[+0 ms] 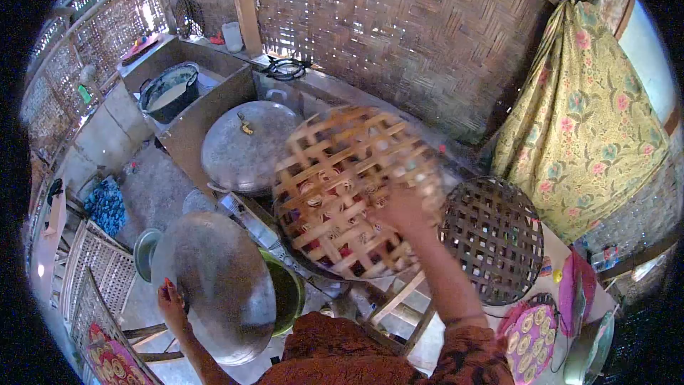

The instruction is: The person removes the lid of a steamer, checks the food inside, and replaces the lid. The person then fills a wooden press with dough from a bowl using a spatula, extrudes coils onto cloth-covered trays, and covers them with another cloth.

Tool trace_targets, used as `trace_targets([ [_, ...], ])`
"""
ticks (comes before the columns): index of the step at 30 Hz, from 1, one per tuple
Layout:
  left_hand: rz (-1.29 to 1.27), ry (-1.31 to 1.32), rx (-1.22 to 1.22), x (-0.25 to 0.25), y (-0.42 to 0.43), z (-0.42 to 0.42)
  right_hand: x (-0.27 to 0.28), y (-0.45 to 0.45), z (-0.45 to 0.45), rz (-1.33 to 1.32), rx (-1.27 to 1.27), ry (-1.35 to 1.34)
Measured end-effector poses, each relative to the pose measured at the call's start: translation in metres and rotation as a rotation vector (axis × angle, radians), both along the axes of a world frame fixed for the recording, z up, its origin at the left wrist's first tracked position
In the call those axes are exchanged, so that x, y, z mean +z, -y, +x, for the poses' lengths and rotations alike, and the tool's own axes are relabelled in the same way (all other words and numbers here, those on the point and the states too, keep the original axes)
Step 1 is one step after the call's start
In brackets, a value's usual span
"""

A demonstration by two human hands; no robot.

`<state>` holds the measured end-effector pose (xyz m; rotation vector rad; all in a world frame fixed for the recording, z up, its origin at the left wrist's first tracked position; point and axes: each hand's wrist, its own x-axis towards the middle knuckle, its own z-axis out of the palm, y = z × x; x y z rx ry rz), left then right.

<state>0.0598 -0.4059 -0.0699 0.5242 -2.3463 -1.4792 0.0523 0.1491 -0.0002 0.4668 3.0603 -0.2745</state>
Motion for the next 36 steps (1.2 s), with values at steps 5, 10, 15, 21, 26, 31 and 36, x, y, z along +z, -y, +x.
trace_targets([
  [5, -0.007, 0.141, -0.026, 0.014, -0.005, 0.005, -0.123, 0.026, -0.054, -0.062, -0.035, 0.074],
  [10, 0.034, 0.085, -0.044, -0.007, 0.009, 0.008, -0.174, 0.026, -0.056, 0.042, 0.013, 0.098],
  [15, 0.046, 0.143, -0.008, -0.027, 0.024, 0.008, -0.199, 0.016, -0.059, -0.027, -0.031, 0.160],
  [21, 0.072, 0.132, -0.069, -0.028, 0.016, 0.002, -0.216, 0.011, -0.058, 0.047, 0.009, 0.105],
  [26, 0.056, 0.091, -0.184, 0.017, -0.037, -0.008, -0.177, 0.022, -0.025, -0.071, -0.058, -0.032],
  [31, -0.196, -0.160, -0.476, 0.074, -0.143, -0.011, -0.089, 0.062, 0.084, -0.311, -0.192, -0.249],
  [36, -0.186, -0.280, -0.835, 0.132, -0.266, 0.001, -0.026, 0.048, 0.237, -0.559, -0.281, -0.304],
])
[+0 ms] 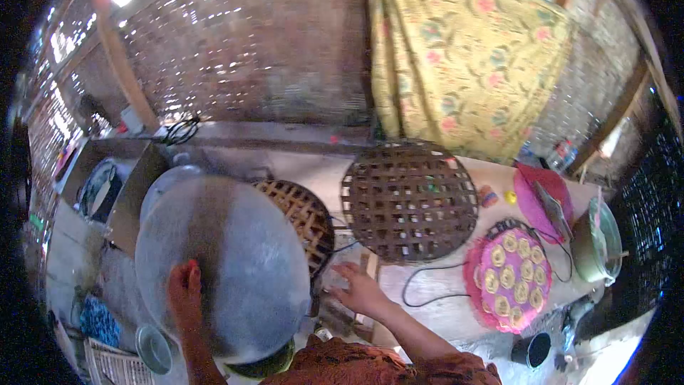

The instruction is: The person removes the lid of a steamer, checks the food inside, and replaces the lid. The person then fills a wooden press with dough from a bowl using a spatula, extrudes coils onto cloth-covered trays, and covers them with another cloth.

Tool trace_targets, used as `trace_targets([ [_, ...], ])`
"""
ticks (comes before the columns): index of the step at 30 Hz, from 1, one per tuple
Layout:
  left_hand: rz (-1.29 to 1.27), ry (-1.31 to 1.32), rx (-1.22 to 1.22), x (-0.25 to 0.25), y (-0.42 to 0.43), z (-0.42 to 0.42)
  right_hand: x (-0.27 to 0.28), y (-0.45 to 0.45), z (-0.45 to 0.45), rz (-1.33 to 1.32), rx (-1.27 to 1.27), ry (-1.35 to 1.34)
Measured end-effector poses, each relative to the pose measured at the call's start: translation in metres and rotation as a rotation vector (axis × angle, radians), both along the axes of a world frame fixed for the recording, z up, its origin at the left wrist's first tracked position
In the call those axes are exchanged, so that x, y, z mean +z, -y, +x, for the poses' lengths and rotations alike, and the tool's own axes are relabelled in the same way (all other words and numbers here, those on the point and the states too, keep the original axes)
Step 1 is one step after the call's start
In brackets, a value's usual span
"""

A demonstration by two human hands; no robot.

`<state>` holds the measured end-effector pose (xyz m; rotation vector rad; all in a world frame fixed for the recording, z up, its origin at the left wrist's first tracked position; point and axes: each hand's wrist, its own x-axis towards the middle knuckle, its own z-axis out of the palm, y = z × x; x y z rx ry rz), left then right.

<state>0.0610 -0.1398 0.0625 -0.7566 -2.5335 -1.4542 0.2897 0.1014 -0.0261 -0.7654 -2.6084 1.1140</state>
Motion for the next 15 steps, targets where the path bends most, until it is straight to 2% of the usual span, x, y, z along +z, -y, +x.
trace_targets([
  [1, 0.010, -0.085, -0.079, 0.008, -0.026, 0.004, 0.013, -0.005, 0.030, -0.141, -0.020, -0.066],
  [3, 0.078, 0.067, -0.285, 0.042, -0.083, 0.020, 0.045, -0.013, 0.089, -0.107, -0.140, -0.107],
  [5, 0.127, 0.173, -0.411, 0.052, -0.148, 0.036, 0.057, -0.024, 0.145, -0.013, -0.340, -0.218],
  [7, 0.178, 0.226, -0.599, 0.064, -0.213, 0.058, 0.074, -0.031, 0.201, 0.047, -0.486, -0.209],
  [9, 0.225, 0.136, -0.665, 0.046, -0.291, 0.070, 0.063, -0.039, 0.261, 0.089, -0.616, -0.240],
  [10, 0.162, 0.081, -0.668, 0.050, -0.324, 0.081, 0.082, -0.034, 0.281, -0.024, -0.731, -0.237],
  [11, 0.100, 0.024, -0.671, 0.052, -0.354, 0.095, 0.076, -0.036, 0.308, -0.012, -0.801, -0.203],
  [15, 0.183, 0.067, -0.718, 0.007, -0.479, 0.133, 0.068, -0.034, 0.401, -0.006, -1.087, -0.250],
])
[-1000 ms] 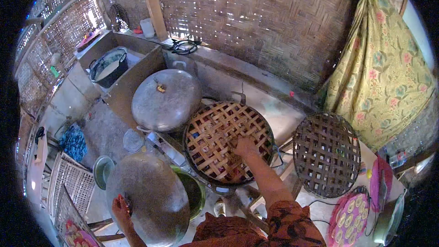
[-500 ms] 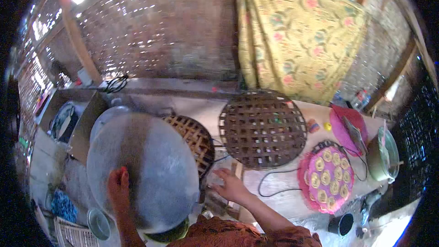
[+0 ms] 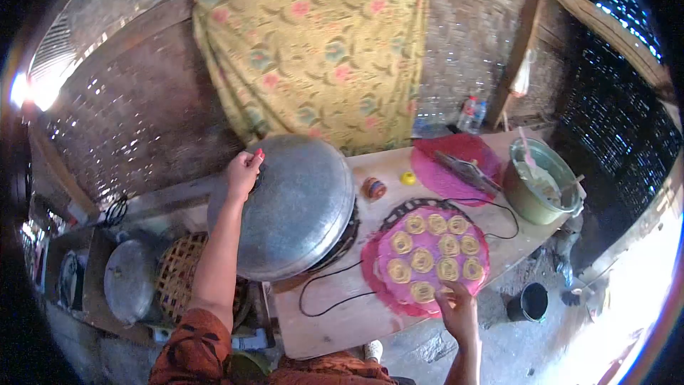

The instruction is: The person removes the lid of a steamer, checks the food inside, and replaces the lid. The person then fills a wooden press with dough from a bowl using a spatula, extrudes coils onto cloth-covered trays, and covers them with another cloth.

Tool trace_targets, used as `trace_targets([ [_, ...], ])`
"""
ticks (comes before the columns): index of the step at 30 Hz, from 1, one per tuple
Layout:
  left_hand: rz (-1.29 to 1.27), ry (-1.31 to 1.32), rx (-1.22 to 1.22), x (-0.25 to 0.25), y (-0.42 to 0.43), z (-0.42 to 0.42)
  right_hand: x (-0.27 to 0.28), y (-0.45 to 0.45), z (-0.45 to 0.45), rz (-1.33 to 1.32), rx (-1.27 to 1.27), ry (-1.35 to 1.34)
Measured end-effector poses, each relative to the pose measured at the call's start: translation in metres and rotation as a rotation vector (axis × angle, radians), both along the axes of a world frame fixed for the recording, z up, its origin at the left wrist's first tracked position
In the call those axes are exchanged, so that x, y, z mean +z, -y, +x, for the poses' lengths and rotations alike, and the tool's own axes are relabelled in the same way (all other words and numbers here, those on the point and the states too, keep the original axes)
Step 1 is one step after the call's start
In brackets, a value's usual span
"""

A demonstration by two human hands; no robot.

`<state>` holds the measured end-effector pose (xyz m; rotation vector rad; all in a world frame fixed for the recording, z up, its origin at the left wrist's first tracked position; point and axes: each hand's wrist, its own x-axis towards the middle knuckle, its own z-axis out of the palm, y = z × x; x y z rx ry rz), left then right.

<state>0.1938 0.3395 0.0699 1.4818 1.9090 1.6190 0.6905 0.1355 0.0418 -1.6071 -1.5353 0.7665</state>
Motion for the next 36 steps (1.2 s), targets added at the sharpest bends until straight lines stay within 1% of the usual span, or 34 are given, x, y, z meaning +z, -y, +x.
trace_targets([
  [2, -0.047, -0.046, 0.083, -0.012, -0.039, 0.027, -0.011, 0.003, 0.046, -0.033, -0.102, 0.006],
  [4, -0.037, -0.003, 0.038, -0.039, -0.079, 0.042, -0.014, 0.005, 0.080, 0.008, -0.154, -0.013],
  [5, -0.041, 0.024, 0.055, -0.052, -0.096, 0.050, -0.017, 0.005, 0.097, -0.036, -0.195, 0.002],
  [6, -0.047, 0.053, 0.073, -0.063, -0.109, 0.058, -0.020, 0.007, 0.113, -0.082, -0.234, 0.017],
  [7, -0.093, 0.076, 0.080, -0.071, -0.119, 0.065, -0.030, 0.005, 0.126, -0.025, -0.255, -0.019],
  [10, -0.145, 0.050, 0.100, -0.090, -0.142, 0.080, -0.046, -0.004, 0.160, -0.064, -0.317, -0.002],
  [13, -0.173, 0.089, 0.076, -0.089, -0.149, 0.088, -0.070, -0.023, 0.185, -0.060, -0.349, -0.053],
  [15, -0.190, 0.107, 0.077, -0.082, -0.147, 0.092, -0.083, -0.035, 0.195, -0.083, -0.335, -0.031],
  [17, -0.199, 0.184, 0.018, -0.078, -0.143, 0.097, -0.099, -0.047, 0.205, -0.107, -0.328, -0.006],
  [18, -0.236, 0.100, 0.008, -0.080, -0.144, 0.094, -0.109, -0.055, 0.210, -0.093, -0.323, 0.006],
  [21, -0.268, 0.156, -0.035, -0.072, -0.138, 0.095, -0.116, -0.080, 0.215, -0.087, -0.331, 0.057],
  [23, -0.403, 0.122, -0.113, -0.064, -0.132, 0.095, -0.119, -0.100, 0.217, -0.090, -0.331, 0.094],
  [24, -0.408, 0.118, -0.111, -0.072, -0.130, 0.097, -0.122, -0.110, 0.219, -0.039, -0.330, 0.122],
  [25, -0.150, -0.319, 0.075, -0.081, -0.126, 0.098, -0.128, -0.119, 0.218, 0.012, -0.321, 0.150],
  [26, 0.115, -0.754, 0.268, -0.088, -0.120, 0.092, -0.135, -0.129, 0.219, 0.009, -0.301, 0.143],
  [27, 0.076, -0.709, 0.198, -0.046, -0.080, 0.134, -0.144, -0.139, 0.222, -0.031, -0.312, 0.180],
  [28, 0.023, -0.432, -0.003, -0.024, -0.047, 0.167, -0.150, -0.150, 0.219, -0.068, -0.320, 0.216],
  [29, -0.022, -0.147, -0.196, -0.019, -0.020, 0.191, -0.139, -0.155, 0.212, -0.072, -0.293, 0.197],
  [30, -0.075, -0.047, -0.316, -0.037, 0.001, 0.205, -0.149, -0.163, 0.211, -0.071, -0.259, 0.191],
  [31, -0.262, -0.011, -0.514, -0.044, 0.031, 0.224, -0.163, -0.169, 0.218, -0.043, -0.273, 0.235],
  [32, -0.565, 0.136, -0.576, -0.046, 0.062, 0.247, -0.176, -0.175, 0.225, -0.013, -0.288, 0.279],
  [33, -0.462, -0.110, -0.617, -0.081, 0.083, 0.252, -0.184, -0.180, 0.229, -0.012, -0.263, 0.222],
  [34, -0.434, -0.136, -0.524, -0.119, 0.098, 0.255, -0.181, -0.182, 0.226, -0.009, -0.237, 0.220],
  [35, -0.406, -0.162, -0.432, -0.145, 0.104, 0.257, -0.171, -0.180, 0.223, -0.024, -0.254, 0.187],
  [36, -0.407, -0.157, -0.406, -0.154, 0.104, 0.259, -0.163, -0.180, 0.219, -0.039, -0.270, 0.156],
])
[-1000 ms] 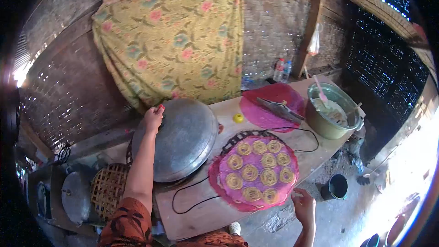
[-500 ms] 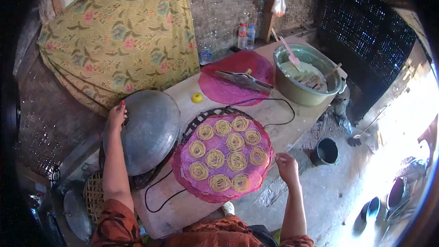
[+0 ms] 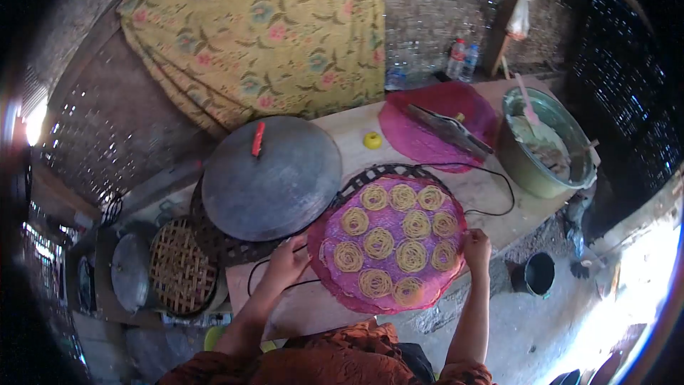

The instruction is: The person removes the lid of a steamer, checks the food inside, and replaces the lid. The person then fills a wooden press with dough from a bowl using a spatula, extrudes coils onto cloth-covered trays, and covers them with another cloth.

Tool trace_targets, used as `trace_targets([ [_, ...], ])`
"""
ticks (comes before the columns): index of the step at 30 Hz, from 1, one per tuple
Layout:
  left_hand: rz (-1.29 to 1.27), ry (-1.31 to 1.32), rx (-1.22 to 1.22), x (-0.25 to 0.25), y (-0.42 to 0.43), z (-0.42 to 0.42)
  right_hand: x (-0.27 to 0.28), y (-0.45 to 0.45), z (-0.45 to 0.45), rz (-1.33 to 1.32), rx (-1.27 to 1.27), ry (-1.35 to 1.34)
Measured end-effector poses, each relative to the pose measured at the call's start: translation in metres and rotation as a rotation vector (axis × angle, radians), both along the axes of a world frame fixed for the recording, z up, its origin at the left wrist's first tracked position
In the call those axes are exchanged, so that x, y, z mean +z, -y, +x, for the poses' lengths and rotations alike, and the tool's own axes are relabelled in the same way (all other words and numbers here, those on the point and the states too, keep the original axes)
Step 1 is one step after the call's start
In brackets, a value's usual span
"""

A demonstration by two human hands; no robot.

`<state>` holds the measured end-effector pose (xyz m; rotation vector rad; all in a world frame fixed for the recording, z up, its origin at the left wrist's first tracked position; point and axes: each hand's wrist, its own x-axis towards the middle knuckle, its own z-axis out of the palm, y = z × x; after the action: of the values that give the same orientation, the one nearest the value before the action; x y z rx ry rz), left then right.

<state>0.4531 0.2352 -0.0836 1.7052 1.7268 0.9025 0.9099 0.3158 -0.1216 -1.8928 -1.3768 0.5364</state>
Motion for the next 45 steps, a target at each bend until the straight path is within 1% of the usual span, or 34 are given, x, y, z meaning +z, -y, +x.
trace_targets([
  [2, 0.027, 0.025, 0.083, -0.011, 0.004, 0.006, -0.002, -0.005, 0.002, 0.020, 0.025, 0.001],
  [3, 0.029, 0.029, 0.119, -0.013, 0.003, 0.007, -0.002, -0.009, 0.002, 0.015, 0.025, 0.050],
  [4, -0.078, -0.031, 0.147, -0.013, -0.002, 0.008, -0.001, -0.013, 0.000, 0.012, 0.025, 0.101],
  [5, -0.186, -0.086, 0.172, -0.013, -0.005, 0.009, 0.000, -0.014, -0.003, 0.030, 0.043, 0.092],
  [6, -0.182, -0.076, 0.204, -0.014, -0.006, 0.011, 0.001, -0.015, -0.003, 0.038, 0.075, 0.098],
  [8, -0.067, -0.166, 0.210, -0.014, -0.009, 0.015, 0.000, -0.019, -0.002, 0.125, 0.082, 0.191],
  [9, -0.067, -0.092, 0.223, -0.001, -0.008, 0.022, 0.009, -0.017, -0.005, 0.118, 0.056, 0.163],
  [10, -0.066, -0.087, 0.242, 0.011, -0.008, 0.027, 0.025, -0.014, -0.011, 0.121, 0.074, 0.166],
  [12, 0.047, 0.017, 0.167, 0.032, -0.008, 0.034, 0.062, -0.006, -0.024, 0.217, 0.140, 0.031],
  [14, 0.085, 0.113, 0.116, 0.055, -0.006, 0.035, 0.097, -0.002, -0.030, 0.227, 0.203, 0.018],
  [16, 0.164, 0.190, 0.096, 0.079, 0.001, 0.026, 0.160, 0.015, -0.063, 0.229, 0.266, 0.131],
  [18, 0.184, 0.226, 0.144, 0.113, 0.020, -0.005, 0.177, 0.010, -0.061, 0.298, 0.350, -0.022],
  [20, 0.251, 0.283, 0.117, 0.148, 0.044, -0.047, 0.241, 0.041, -0.129, 0.345, 0.399, -0.037],
  [21, 0.302, 0.258, 0.144, 0.162, 0.060, -0.074, 0.251, 0.047, -0.151, 0.344, 0.423, -0.038],
  [22, 0.354, 0.232, 0.168, 0.176, 0.080, -0.104, 0.259, 0.052, -0.171, 0.356, 0.441, -0.100],
  [23, 0.350, 0.190, 0.202, 0.194, 0.103, -0.135, 0.264, 0.057, -0.195, 0.366, 0.456, -0.160],
  [24, 0.344, 0.148, 0.233, 0.207, 0.126, -0.168, 0.267, 0.063, -0.228, 0.365, 0.472, -0.160],
  [26, 0.351, 0.029, 0.396, 0.214, 0.173, -0.233, 0.269, 0.081, -0.310, 0.467, 0.656, -0.096],
  [28, 0.325, -0.169, 0.538, 0.224, 0.224, -0.292, 0.257, 0.098, -0.401, 0.459, 0.761, -0.122],
  [30, 0.243, -0.158, 0.694, 0.213, 0.269, -0.346, 0.227, 0.104, -0.486, 0.328, 0.853, -0.200],
  [31, 0.242, -0.159, 0.714, 0.201, 0.287, -0.373, 0.208, 0.103, -0.527, 0.300, 0.920, -0.130],
  [32, 0.205, -0.137, 0.795, 0.182, 0.305, -0.400, 0.190, 0.104, -0.567, 0.275, 0.985, -0.056],
  [33, 0.168, -0.114, 0.874, 0.160, 0.321, -0.426, 0.175, 0.111, -0.610, 0.290, 1.040, -0.038],
  [34, 0.168, -0.112, 0.892, 0.132, 0.338, -0.454, 0.161, 0.119, -0.652, 0.305, 1.093, -0.020],
  [36, 0.095, -0.212, 0.995, 0.066, 0.366, -0.502, 0.122, 0.124, -0.723, 0.355, 1.196, 0.091],
  [38, 0.081, -0.210, 1.060, 0.001, 0.378, -0.534, 0.079, 0.123, -0.781, 0.220, 1.190, 0.228],
  [39, 0.068, -0.210, 1.110, -0.025, 0.384, -0.545, 0.059, 0.123, -0.805, 0.224, 1.197, 0.231],
  [40, 0.073, -0.207, 1.116, -0.046, 0.387, -0.553, 0.039, 0.123, -0.826, 0.223, 1.151, 0.277],
  [42, 0.022, -0.251, 1.223, -0.072, 0.384, -0.561, 0.024, 0.125, -0.854, 0.235, 1.103, 0.325],
  [43, 0.030, -0.247, 1.225, -0.077, 0.382, -0.564, 0.020, 0.127, -0.864, 0.201, 1.058, 0.380],
  [44, 0.006, -0.195, 1.257, -0.082, 0.378, -0.566, 0.015, 0.129, -0.871, 0.163, 1.010, 0.434],
  [45, -0.022, -0.143, 1.284, -0.090, 0.378, -0.568, 0.009, 0.126, -0.876, 0.174, 0.993, 0.402],
])
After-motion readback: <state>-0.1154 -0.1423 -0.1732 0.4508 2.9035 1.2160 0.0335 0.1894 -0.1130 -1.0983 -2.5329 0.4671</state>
